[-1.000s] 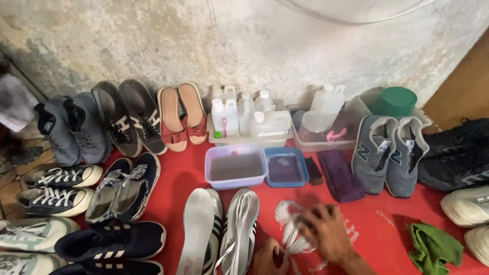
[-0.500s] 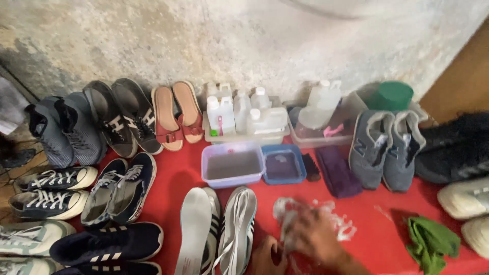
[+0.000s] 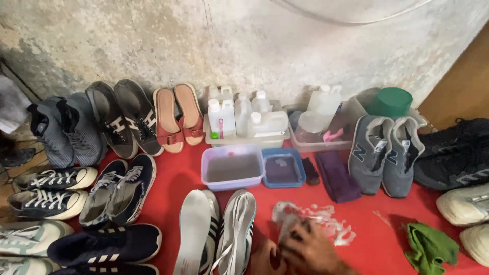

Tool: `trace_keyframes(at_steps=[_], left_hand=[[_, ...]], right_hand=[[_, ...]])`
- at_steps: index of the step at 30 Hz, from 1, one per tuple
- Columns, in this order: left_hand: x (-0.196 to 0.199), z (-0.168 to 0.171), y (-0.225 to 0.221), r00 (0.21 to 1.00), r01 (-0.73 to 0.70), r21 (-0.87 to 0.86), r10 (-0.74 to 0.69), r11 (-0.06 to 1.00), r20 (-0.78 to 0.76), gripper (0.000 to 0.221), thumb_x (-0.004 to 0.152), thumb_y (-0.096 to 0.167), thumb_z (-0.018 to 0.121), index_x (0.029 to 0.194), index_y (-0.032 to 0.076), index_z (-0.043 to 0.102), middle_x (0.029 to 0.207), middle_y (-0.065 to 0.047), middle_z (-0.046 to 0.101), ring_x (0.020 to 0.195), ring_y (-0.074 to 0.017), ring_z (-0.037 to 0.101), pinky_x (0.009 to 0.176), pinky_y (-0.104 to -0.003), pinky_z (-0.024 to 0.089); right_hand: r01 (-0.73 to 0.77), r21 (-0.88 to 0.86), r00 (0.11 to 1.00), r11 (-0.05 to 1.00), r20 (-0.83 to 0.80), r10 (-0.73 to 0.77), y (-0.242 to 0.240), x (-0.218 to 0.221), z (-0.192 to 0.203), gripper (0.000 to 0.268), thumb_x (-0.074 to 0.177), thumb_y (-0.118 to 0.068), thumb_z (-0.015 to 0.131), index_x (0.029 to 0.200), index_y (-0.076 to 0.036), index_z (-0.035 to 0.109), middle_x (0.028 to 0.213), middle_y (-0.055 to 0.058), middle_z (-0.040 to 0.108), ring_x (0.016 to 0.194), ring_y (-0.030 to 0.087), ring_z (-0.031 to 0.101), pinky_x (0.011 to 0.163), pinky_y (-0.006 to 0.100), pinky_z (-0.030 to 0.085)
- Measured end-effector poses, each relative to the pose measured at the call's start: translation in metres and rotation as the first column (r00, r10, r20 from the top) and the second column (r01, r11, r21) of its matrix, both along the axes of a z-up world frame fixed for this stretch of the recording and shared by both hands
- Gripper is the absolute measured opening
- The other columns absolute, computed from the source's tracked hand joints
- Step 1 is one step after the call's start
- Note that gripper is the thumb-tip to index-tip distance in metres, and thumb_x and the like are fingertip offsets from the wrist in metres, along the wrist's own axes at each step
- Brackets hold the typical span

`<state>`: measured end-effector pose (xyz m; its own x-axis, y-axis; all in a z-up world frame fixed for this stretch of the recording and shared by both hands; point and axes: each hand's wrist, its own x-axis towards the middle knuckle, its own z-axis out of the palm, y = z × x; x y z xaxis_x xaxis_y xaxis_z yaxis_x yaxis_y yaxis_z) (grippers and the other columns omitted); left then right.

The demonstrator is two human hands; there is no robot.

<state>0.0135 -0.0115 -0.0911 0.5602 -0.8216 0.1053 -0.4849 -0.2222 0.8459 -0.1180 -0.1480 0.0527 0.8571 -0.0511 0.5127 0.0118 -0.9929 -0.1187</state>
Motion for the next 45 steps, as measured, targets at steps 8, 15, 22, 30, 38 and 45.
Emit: trace_keyframes(at_steps=[8, 15, 22, 30, 38, 45], left_hand=[[-0.007, 0.036, -0.003, 0.997, -0.071, -0.140, 0.068, 0.988, -0.026, 0.034, 0.071, 0.021, 0.076, 0.075, 0.021, 0.042, 0.067, 0.005, 0.061, 0.059, -0.0187, 0.055, 0.058, -0.037, 0.045], [-0.007, 0.038, -0.005, 0.997, 0.001, -0.380, 0.029, 0.925, 0.073, 0.030, 0.073, 0.009, 0.074, 0.077, 0.013, 0.044, 0.069, -0.002, 0.062, 0.063, -0.0254, 0.060, 0.060, -0.038, 0.047], [-0.012, 0.045, -0.001, 0.998, -0.019, -0.362, 0.041, 0.932, 0.053, 0.028, 0.073, 0.012, 0.070, 0.076, 0.014, 0.042, 0.068, -0.002, 0.057, 0.063, -0.0261, 0.055, 0.061, -0.039, 0.043], [-0.009, 0.034, -0.008, 0.998, -0.049, -0.249, 0.060, 0.967, 0.033, 0.029, 0.066, 0.014, 0.070, 0.075, 0.017, 0.043, 0.070, 0.001, 0.060, 0.066, -0.0276, 0.060, 0.061, -0.043, 0.043], [-0.009, 0.032, -0.009, 0.999, -0.033, -0.319, 0.039, 0.947, 0.013, 0.027, 0.072, 0.019, 0.071, 0.076, 0.016, 0.045, 0.067, 0.001, 0.059, 0.062, -0.0261, 0.059, 0.060, -0.041, 0.045], [-0.011, 0.025, -0.008, 0.999, -0.039, -0.358, 0.046, 0.933, 0.009, 0.025, 0.066, 0.010, 0.068, 0.075, 0.015, 0.045, 0.068, 0.000, 0.057, 0.064, -0.0245, 0.058, 0.062, -0.038, 0.046]], right_hand=[[0.138, -0.091, 0.990, 0.986, -0.017, -0.140, -0.032, 0.002, -0.034, 0.025, 0.094, -0.046, 0.063, 0.106, -0.026, 0.072, 0.117, 0.007, 0.066, 0.105, 0.035, 0.058, 0.084, 0.058, 0.038], [0.521, 0.101, 0.849, 0.848, -0.172, -0.501, -0.027, -0.010, 0.006, 0.037, 0.094, -0.056, 0.051, 0.119, -0.036, 0.069, 0.120, 0.002, 0.062, 0.101, 0.037, 0.050, 0.085, 0.052, 0.043], [0.222, -0.077, 0.974, 0.972, -0.019, -0.224, -0.019, -0.026, -0.036, 0.035, 0.083, -0.030, 0.063, 0.118, -0.025, 0.069, 0.123, 0.000, 0.068, 0.120, 0.030, 0.054, 0.089, 0.056, 0.034], [0.229, -0.100, 0.973, 0.968, 0.034, -0.227, -0.020, -0.028, -0.036, 0.035, 0.086, -0.038, 0.067, 0.121, -0.033, 0.067, 0.144, 0.007, 0.055, 0.143, 0.034, 0.042, 0.095, 0.054, 0.036], [0.215, -0.134, 0.976, 0.967, -0.003, -0.217, -0.006, -0.017, -0.006, 0.021, 0.092, -0.036, 0.065, 0.107, -0.023, 0.073, 0.117, 0.000, 0.068, 0.117, 0.034, 0.053, 0.077, 0.056, 0.037], [0.312, -0.090, 0.948, 0.946, -0.029, -0.316, 0.007, -0.015, -0.037, 0.032, 0.087, -0.052, 0.065, 0.110, -0.030, 0.069, 0.118, 0.008, 0.058, 0.101, 0.037, 0.047, 0.084, 0.062, 0.034]])
